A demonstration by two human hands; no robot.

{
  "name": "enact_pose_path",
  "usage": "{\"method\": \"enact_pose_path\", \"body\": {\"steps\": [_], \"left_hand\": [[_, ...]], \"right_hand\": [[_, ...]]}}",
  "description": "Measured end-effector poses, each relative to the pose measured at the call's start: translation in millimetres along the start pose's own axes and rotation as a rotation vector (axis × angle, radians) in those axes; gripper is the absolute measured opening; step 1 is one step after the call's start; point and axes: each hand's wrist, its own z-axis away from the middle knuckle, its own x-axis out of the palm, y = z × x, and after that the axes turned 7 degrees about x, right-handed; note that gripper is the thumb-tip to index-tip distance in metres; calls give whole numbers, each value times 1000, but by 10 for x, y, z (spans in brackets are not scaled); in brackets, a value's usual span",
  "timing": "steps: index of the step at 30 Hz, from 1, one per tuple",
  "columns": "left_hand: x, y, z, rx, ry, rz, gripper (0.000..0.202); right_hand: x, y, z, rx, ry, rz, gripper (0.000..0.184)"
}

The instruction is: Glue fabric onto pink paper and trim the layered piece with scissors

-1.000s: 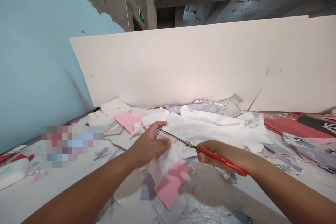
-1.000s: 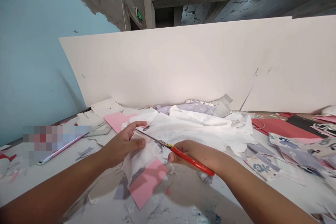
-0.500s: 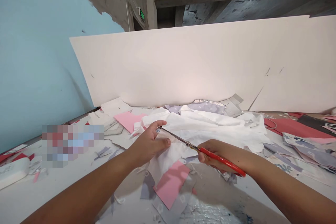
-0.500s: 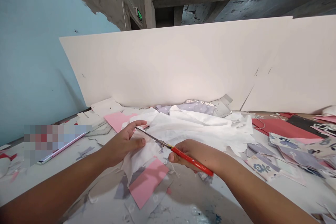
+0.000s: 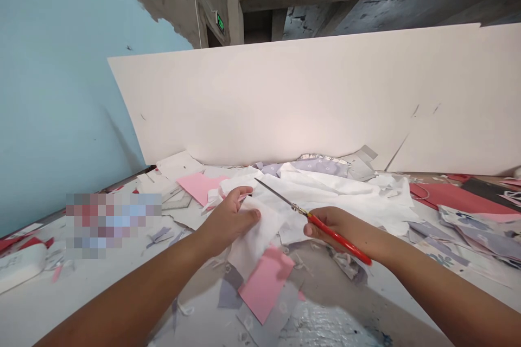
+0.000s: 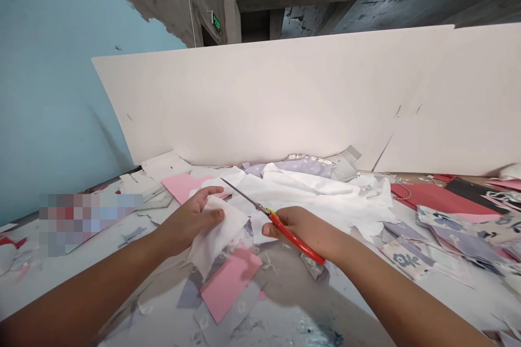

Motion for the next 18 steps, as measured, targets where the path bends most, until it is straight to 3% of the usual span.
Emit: {"method": "enact_pose_path", "body": {"steps": [5, 7, 10, 15, 18], "left_hand": [[111, -88, -14, -52, 25, 135, 49], [204, -152, 13, -58, 12, 199, 42], [337, -220, 89, -102, -57, 277, 36], [420, -250, 162, -120, -139, 386, 28], [389, -259, 145, -125, -187, 477, 22]], "right_hand": [[198, 42, -164, -52, 139, -306, 37], [315, 12, -185, -126, 114, -506, 35], [434, -63, -151, -176, 82, -619, 32], [462, -136, -72, -46, 275, -640, 31], [459, -128, -65, 12, 277, -642, 30]]}}
